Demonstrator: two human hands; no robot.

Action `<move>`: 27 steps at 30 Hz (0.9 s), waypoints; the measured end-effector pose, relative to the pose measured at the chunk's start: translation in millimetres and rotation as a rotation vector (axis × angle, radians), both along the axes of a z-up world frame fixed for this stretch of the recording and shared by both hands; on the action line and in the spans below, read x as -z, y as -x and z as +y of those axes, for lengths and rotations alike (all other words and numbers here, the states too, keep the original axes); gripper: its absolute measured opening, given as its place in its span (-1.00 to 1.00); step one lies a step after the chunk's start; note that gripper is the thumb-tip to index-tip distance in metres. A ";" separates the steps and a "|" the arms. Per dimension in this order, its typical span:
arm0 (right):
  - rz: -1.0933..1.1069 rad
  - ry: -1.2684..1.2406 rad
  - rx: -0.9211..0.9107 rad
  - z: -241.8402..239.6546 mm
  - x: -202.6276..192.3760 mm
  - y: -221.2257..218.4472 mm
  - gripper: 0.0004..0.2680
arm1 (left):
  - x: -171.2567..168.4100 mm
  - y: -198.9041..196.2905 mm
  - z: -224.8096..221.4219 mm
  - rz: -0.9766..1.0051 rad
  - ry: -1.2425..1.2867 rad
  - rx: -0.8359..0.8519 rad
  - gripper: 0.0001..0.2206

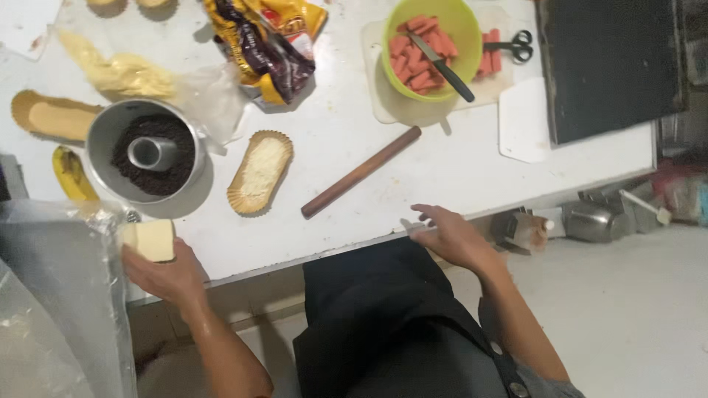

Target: The person prepares pastries by rolling out dough, spreading a dark filling onto the dough, rolling the dough into cylinders, slicing the cylinders into sections, and placing the sections onto a baking sheet.

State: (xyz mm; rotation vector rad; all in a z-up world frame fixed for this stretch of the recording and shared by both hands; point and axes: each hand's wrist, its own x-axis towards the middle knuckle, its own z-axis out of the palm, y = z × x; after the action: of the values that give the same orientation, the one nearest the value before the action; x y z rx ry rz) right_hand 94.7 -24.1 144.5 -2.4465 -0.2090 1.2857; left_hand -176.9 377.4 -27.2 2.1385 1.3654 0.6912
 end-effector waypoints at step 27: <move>0.275 -1.039 0.572 117.6 139.6 40.5 -0.52 | -29.4 -34.4 -151.0 -0.414 0.287 0.080 -0.41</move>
State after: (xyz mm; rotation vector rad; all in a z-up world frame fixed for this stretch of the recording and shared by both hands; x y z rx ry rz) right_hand 54.1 93.5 4.9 -1.2950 -0.0584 0.8900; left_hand -142.5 226.4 2.2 1.6991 1.0762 0.7981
